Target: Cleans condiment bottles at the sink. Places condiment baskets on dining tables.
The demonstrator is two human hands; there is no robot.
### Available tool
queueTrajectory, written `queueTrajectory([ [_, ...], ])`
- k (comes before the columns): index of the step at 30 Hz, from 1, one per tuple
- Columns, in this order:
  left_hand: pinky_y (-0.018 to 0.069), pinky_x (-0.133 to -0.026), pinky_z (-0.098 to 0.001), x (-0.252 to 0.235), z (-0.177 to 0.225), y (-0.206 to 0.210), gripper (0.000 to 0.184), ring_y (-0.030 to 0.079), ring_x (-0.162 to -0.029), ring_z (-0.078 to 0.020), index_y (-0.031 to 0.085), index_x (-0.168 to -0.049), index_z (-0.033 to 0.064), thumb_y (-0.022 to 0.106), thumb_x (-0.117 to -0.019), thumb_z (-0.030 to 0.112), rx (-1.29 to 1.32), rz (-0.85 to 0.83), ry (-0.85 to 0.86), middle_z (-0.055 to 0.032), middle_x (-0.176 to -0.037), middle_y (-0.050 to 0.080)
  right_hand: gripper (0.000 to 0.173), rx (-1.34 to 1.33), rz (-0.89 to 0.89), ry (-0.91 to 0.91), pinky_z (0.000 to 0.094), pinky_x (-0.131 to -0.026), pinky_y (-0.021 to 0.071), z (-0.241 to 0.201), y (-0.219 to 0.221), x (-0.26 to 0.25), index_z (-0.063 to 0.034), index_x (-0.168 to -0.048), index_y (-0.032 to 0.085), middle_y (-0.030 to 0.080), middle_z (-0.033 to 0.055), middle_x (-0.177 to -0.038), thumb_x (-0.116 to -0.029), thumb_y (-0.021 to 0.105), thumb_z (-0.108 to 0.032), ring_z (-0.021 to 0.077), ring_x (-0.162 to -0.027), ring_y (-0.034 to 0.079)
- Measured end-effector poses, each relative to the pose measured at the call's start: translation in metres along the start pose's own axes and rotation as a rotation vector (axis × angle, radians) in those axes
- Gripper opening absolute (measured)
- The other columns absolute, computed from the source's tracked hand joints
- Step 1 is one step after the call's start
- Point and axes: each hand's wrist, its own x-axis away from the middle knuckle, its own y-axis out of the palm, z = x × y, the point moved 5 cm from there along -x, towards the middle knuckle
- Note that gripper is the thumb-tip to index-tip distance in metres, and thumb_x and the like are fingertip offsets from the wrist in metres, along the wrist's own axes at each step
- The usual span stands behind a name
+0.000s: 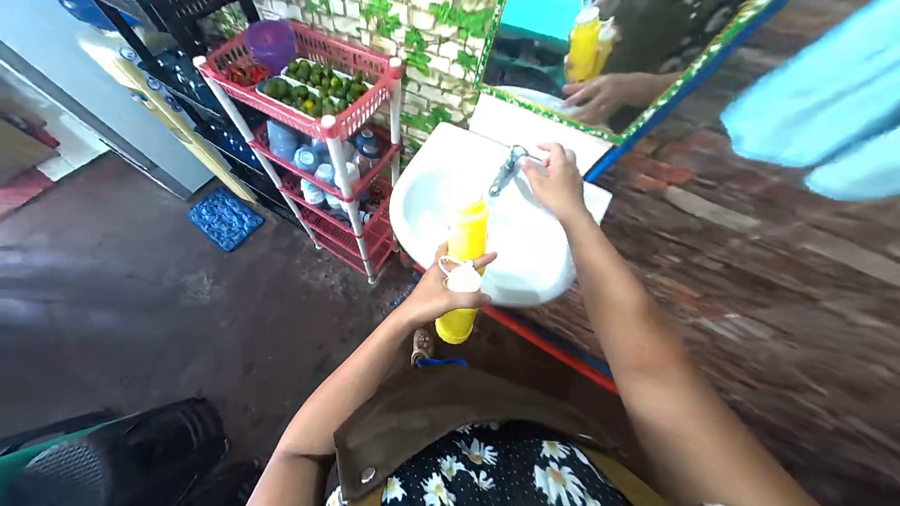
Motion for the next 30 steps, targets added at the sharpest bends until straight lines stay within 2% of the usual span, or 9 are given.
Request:
queueTrajectory([
  [3,0.0537,-0.099,-0.0317,-0.05,0.002,-0.005,0.066,0.063,-0.118,-0.0135,0.055,-0.141,-0.0025,0.075,-0.0788,0.01,0.023,0.064,-0.068,-0.0129,-0.139,0.062,0.068,0.256,-0.108,-0.013,0.0743,-0.091,0.0457,0.014,0.024,-0.048,0.0049,-0.142,0.051,0.055,0.0396,-0.13,-0.1005,0.061,-0.048,0.0599,-0.117,0.056],
  [7,0.0565,-0.094,-0.0336,-0.088,-0.014,-0.013,0.07,0.066,-0.11,-0.0156,0.048,-0.146,-0.001,0.072,-0.0821,0.013,0.118,0.174,-0.176,-0.0138,-0.131,0.065,0.054,0.385,-0.158,-0.079,0.0697,-0.089,0.049,0.015,0.041,-0.062,0.0116,-0.128,0.056,0.062,0.0379,-0.118,-0.1062,0.054,-0.038,0.0576,-0.112,0.061],
  [13,0.0575,-0.092,-0.0351,-0.114,-0.032,-0.014,0.071,0.067,-0.106,-0.0174,0.045,-0.147,0.0018,0.071,-0.0829,0.014,0.193,0.232,-0.266,-0.0149,-0.127,0.064,0.044,0.347,-0.191,-0.222,0.0721,-0.089,0.0448,0.017,0.034,-0.052,-0.0038,-0.145,0.053,0.056,0.0348,-0.129,-0.1072,0.054,-0.026,0.0589,-0.118,0.053],
  [15,0.057,-0.094,-0.0351,-0.117,-0.036,-0.012,0.074,0.066,-0.11,-0.0176,0.046,-0.149,0.0014,0.072,-0.0817,0.016,0.188,0.242,-0.251,-0.0149,-0.13,0.064,0.054,0.276,-0.055,-0.36,0.0653,-0.082,0.0463,0.007,0.024,-0.036,-0.0123,-0.157,0.041,0.051,0.0313,-0.134,-0.106,0.053,-0.024,0.0531,-0.114,0.054],
  [17,0.0556,-0.097,-0.0343,-0.117,-0.036,-0.007,0.075,0.065,-0.113,-0.0173,0.043,-0.147,-0.0016,0.073,-0.0812,0.016,0.191,0.245,-0.228,-0.015,-0.133,0.063,0.055,0.013,0.023,-0.396,0.0518,-0.083,0.055,-0.009,0.02,-0.02,-0.0038,-0.153,0.041,0.054,0.0279,-0.132,-0.1045,0.055,-0.026,0.0387,-0.106,0.062],
  [20,0.0553,-0.097,-0.0296,-0.105,-0.03,0.005,0.08,0.065,-0.111,-0.012,0.035,-0.145,-0.0064,0.076,-0.079,0.013,0.175,0.203,-0.24,-0.0121,-0.126,0.064,0.068,-0.373,-0.28,-0.215,0.0472,-0.093,0.0556,-0.024,0.04,0.006,-0.0025,-0.155,0.032,0.056,0.0231,-0.136,-0.1016,0.059,-0.035,0.0299,-0.115,0.063],
  [24,0.055,-0.098,-0.0289,-0.082,-0.021,-0.002,0.065,0.066,-0.11,-0.0085,0.049,-0.133,-0.0067,0.078,-0.0776,0.012,0.156,-0.004,-0.193,-0.0046,-0.121,0.068,0.073,-0.596,-0.615,-0.083,0.0404,-0.075,0.0643,-0.035,0.06,0.027,-0.0167,-0.158,0.026,0.065,0.0136,-0.121,-0.0989,0.068,-0.027,0.0183,-0.09,0.072],
  [27,0.0507,-0.106,-0.0299,-0.06,-0.017,-0.029,0.068,0.06,-0.126,-0.0124,0.063,-0.133,-0.003,0.084,-0.0795,0.034,0.077,-0.159,-0.13,-0.0088,-0.142,0.061,0.072,-0.666,-0.822,-0.178,0.0308,-0.087,0.0599,-0.025,0.071,0.038,-0.0153,-0.157,0.03,0.064,0.0102,-0.125,-0.0969,0.069,-0.026,0.0104,-0.101,0.069],
  [30,0.0445,-0.115,-0.0359,-0.04,-0.003,-0.058,0.074,0.049,-0.142,-0.0226,0.059,-0.14,-0.0017,0.082,-0.084,0.04,0.084,-0.218,-0.109,-0.0139,-0.154,0.051,0.073,-0.626,-0.897,-0.164,0.0296,-0.097,0.0555,0.0,0.085,0.046,-0.0081,-0.154,0.034,0.063,0.0129,-0.128,-0.094,0.072,-0.028,0.0105,-0.11,0.066],
])
